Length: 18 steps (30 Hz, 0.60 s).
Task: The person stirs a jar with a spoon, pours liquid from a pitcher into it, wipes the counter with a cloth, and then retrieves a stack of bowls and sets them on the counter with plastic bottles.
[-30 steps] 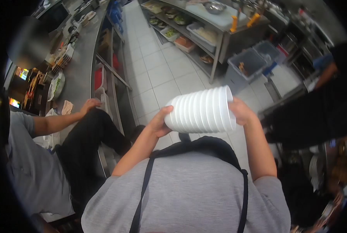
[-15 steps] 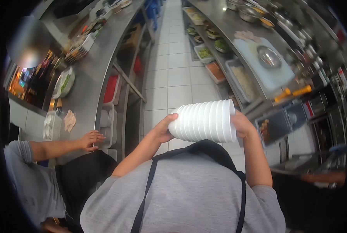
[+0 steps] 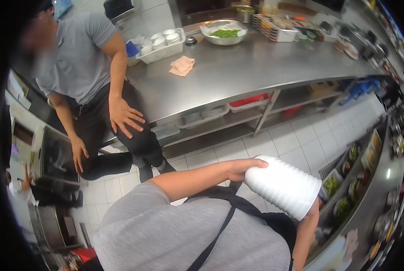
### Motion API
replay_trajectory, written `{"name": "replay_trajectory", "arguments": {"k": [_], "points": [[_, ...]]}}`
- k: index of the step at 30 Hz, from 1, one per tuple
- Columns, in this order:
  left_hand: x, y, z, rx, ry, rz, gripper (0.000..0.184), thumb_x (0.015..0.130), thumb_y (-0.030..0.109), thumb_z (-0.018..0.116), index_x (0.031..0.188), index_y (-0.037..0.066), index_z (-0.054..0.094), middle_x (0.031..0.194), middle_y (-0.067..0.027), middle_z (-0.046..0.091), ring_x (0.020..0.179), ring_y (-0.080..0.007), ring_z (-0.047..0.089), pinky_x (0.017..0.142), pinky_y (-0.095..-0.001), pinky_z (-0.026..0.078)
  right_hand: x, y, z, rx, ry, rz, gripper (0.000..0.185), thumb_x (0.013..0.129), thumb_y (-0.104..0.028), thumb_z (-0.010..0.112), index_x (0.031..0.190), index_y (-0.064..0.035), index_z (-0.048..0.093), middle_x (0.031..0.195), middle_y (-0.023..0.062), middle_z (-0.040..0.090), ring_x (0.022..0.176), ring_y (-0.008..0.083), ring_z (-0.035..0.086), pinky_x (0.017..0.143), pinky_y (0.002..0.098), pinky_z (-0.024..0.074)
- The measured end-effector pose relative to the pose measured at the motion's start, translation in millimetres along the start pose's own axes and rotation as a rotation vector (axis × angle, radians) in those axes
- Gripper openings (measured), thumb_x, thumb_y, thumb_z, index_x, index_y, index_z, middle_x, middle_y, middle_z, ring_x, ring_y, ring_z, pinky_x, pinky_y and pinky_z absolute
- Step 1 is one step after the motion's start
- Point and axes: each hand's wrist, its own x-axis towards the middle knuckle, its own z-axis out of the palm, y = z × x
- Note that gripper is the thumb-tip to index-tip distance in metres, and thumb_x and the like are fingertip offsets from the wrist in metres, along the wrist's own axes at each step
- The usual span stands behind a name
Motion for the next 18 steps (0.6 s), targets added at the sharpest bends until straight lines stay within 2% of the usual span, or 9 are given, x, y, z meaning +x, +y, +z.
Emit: {"name": "replay_trajectory", "arguments": {"k": [4, 7, 10, 13, 15, 16, 17, 18], "points": [[34, 40, -34, -0.016, 0.05, 0.06, 0.082, 0.07, 0.051, 0.065, 0.134, 0.01, 0.034, 0.13, -0.0125, 0.043, 0.117, -0.0253, 0.044, 0.09, -0.0486, 0.04, 82, -34, 10, -0.064, -0.049, 0.033, 0.031, 0.089, -0.013, 0.048, 0.115, 0.0042, 0.051, 0.108, 0.0144, 0.06, 0.091, 0.0236, 0.062, 0.077, 0.0344, 0.052], [70, 76, -41, -0.034, 0.025, 0.026, 0.081, 0.071, 0.051, 0.065, 0.134, 0.012, 0.034, 0.13, -0.0131, 0.043, 0.116, -0.0266, 0.045, 0.089, -0.0514, 0.04, 138, -56, -3, -0.087, -0.069, 0.043, 0.032, 0.089, -0.013, 0.048, 0.115, 0.0043, 0.051, 0.108, 0.0142, 0.06, 0.09, 0.0234, 0.062, 0.077, 0.0343, 0.052], [112, 106, -40, -0.037, 0.103, 0.041, 0.079, 0.072, 0.051, 0.065, 0.134, 0.011, 0.036, 0.129, -0.0134, 0.044, 0.116, -0.0283, 0.045, 0.088, -0.0544, 0.04, 188, -81, -13, -0.105, -0.094, 0.049, 0.032, 0.089, -0.013, 0.048, 0.115, 0.0043, 0.051, 0.108, 0.0141, 0.06, 0.09, 0.0232, 0.062, 0.077, 0.0341, 0.0519], [154, 138, -42, -0.024, 0.123, -0.013, 0.078, 0.073, 0.05, 0.065, 0.133, 0.009, 0.036, 0.129, -0.0141, 0.044, 0.117, -0.0285, 0.045, 0.091, -0.0529, 0.04, 229, -106, -33, -0.134, -0.093, 0.055, 0.032, 0.089, -0.014, 0.048, 0.115, 0.0044, 0.051, 0.108, 0.0139, 0.06, 0.089, 0.0231, 0.062, 0.077, 0.034, 0.0519], [200, 143, -62, -0.074, 0.061, 0.023, 0.08, 0.072, 0.049, 0.065, 0.133, 0.007, 0.035, 0.129, -0.0143, 0.044, 0.117, -0.0281, 0.045, 0.095, -0.0492, 0.039, 250, -124, -49, -0.111, -0.081, 0.08, 0.032, 0.089, -0.014, 0.048, 0.115, 0.0044, 0.051, 0.108, 0.0138, 0.06, 0.089, 0.023, 0.062, 0.077, 0.0339, 0.0519], [217, 153, -59, -0.077, 0.092, 0.03, 0.081, 0.072, 0.048, 0.066, 0.133, 0.006, 0.035, 0.128, -0.0143, 0.045, 0.117, -0.0278, 0.046, 0.096, -0.047, 0.038, 263, -138, -49, -0.014, -0.09, 0.121, 0.031, 0.085, -0.006, 0.051, 0.114, 0.0041, 0.052, 0.106, 0.0132, 0.06, 0.087, 0.0209, 0.062, 0.073, 0.0324, 0.0518], [236, 164, -56, -0.08, 0.126, 0.04, 0.081, 0.071, 0.047, 0.067, 0.132, 0.005, 0.035, 0.128, -0.0142, 0.046, 0.116, -0.0275, 0.046, 0.097, -0.0449, 0.037, 278, -151, -56, -0.065, -0.122, 0.066, 0.031, 0.084, -0.004, 0.052, 0.114, 0.0037, 0.052, 0.106, 0.0134, 0.06, 0.088, 0.021, 0.062, 0.074, 0.0325, 0.052], [261, 171, -61, -0.078, 0.092, 0.043, 0.079, 0.072, 0.048, 0.066, 0.132, 0.007, 0.036, 0.126, -0.0141, 0.047, 0.114, -0.0283, 0.048, 0.091, -0.0479, 0.041, 298, -163, -69, -0.085, -0.147, 0.101, 0.031, 0.084, -0.005, 0.052, 0.114, 0.0029, 0.052, 0.104, 0.0129, 0.061, 0.088, 0.0209, 0.062, 0.076, 0.0334, 0.0518]]}}
